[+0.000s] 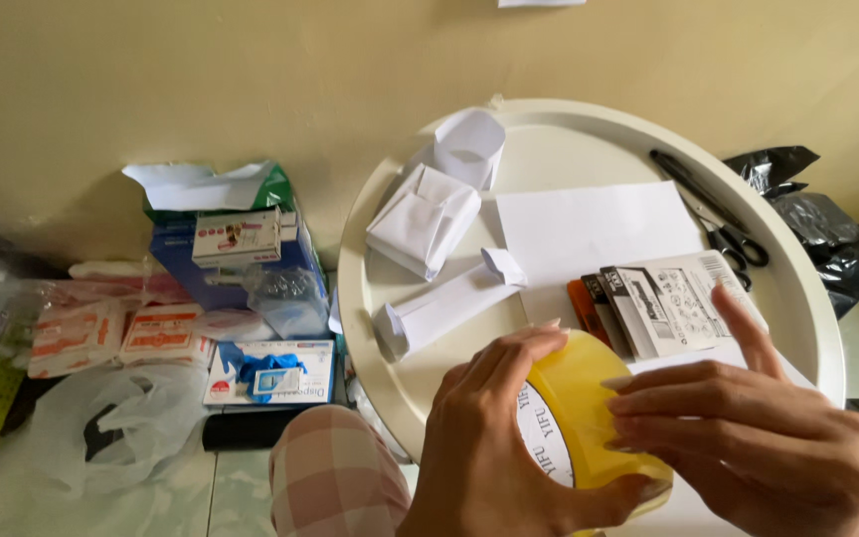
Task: The person wraps a small boxed product in white paper on a low table, cutting tape with scissors to secure the folds.
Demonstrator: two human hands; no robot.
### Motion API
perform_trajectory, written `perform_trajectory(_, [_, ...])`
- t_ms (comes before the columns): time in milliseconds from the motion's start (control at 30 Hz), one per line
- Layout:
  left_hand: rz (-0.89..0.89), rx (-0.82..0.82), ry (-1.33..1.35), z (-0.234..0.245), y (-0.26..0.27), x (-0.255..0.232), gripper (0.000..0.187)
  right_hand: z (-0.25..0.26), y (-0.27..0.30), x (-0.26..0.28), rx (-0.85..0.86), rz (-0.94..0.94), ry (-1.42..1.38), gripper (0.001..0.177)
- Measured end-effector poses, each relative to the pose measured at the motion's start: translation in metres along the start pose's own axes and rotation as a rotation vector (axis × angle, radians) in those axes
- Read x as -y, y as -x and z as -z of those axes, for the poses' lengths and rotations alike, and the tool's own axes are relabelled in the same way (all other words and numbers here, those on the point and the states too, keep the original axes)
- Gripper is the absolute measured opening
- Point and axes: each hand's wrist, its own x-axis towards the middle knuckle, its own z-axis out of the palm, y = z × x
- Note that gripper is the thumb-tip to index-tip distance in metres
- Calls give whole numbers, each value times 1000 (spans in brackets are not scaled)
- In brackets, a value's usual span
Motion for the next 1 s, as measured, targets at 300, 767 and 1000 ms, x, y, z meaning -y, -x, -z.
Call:
perform_trajectory(300, [-23,24,-102,-6,2,4,76,7,7,-9,39,32,16,10])
perform_trajectory(767, [-4,66,-108,-1,1,-8,73,16,12,-9,142,-31,-22,21])
perform_trajectory(1000, [-30,74,-135,-1,-1,-1,73,13,13,-20,153,-131,-407,16])
